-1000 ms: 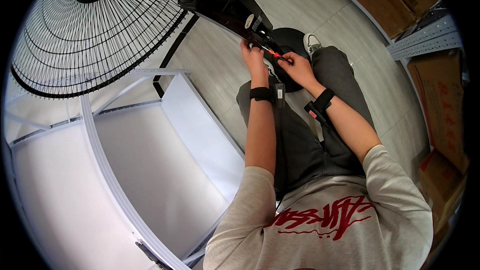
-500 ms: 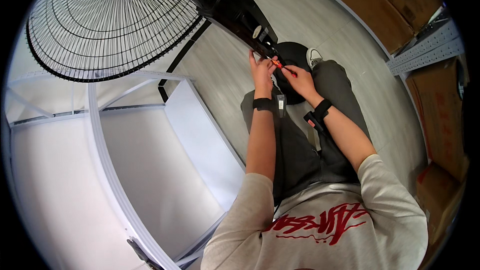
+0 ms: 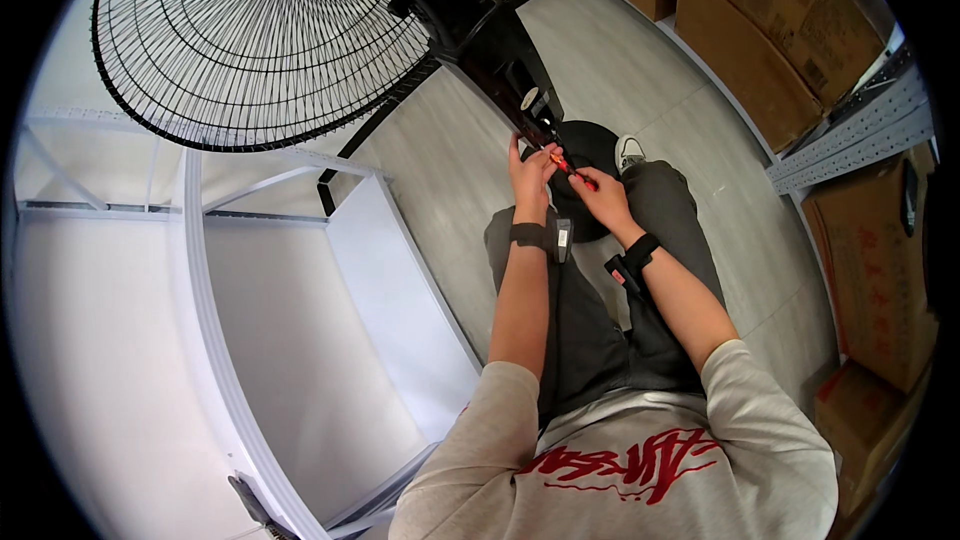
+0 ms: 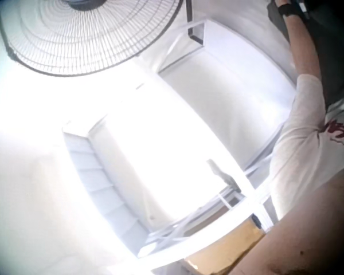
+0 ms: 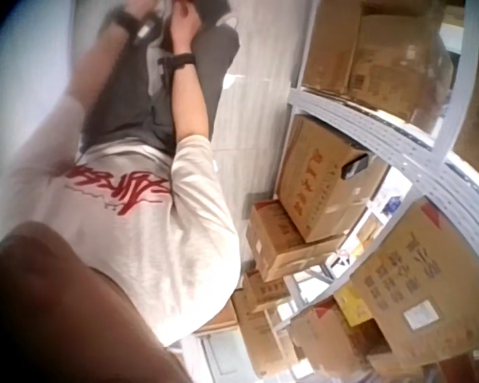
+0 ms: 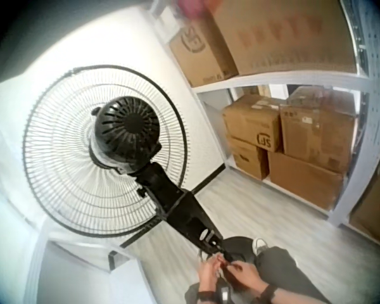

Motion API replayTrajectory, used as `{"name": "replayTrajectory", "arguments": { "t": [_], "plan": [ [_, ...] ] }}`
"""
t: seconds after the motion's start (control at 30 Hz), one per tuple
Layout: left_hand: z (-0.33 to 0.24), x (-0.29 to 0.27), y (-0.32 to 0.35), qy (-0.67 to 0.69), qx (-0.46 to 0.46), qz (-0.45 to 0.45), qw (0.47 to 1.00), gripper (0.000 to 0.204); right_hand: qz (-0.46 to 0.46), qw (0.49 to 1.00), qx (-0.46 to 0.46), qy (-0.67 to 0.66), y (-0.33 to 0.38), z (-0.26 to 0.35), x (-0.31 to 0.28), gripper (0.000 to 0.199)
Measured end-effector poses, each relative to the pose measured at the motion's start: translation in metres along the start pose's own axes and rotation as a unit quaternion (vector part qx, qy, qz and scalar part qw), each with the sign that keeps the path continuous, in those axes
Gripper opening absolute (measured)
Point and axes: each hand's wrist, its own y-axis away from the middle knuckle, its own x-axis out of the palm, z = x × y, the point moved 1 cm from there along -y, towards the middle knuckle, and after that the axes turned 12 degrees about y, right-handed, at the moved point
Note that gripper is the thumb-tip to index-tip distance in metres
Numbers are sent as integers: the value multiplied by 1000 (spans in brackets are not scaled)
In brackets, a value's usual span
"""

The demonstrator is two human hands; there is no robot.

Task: The person assembles a standing fan by using a screwdriver to tighten screws on the fan's neck and base. After securing the components, the person wipes the fan's body with a cloth.

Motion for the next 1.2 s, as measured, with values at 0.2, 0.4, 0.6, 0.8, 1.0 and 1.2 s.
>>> {"name": "replayTrajectory", "arguments": {
  "t": [0.2, 0.4, 0.6, 0.8, 1.0, 1.2],
  "plan": [
    [-1, 0, -1, 4, 3, 5, 1000, 70, 4, 1000, -6, 10, -1, -1, 0, 34],
    [-3, 2, 1, 17, -11, 6, 1000, 71, 4, 1000, -2, 5, -3, -5, 2, 32],
    [-2, -3, -2, 39, -13, 11, 999, 71, 2, 1000, -4, 2, -3, -4, 4, 30],
    [-2, -3, -1, 28, -21, 22, 999, 72, -22, 999, -22, 13, -2, -1, -6, 29],
    [-5, -4, 0, 10, -28, 2, 1000, 73, -30, 998, -45, 11, 0, 3, -5, 29],
    [-7, -2, 1, -3, -25, -1, 1000, 74, -14, 999, -39, 6, 1, 4, -3, 30]
  ]
}}
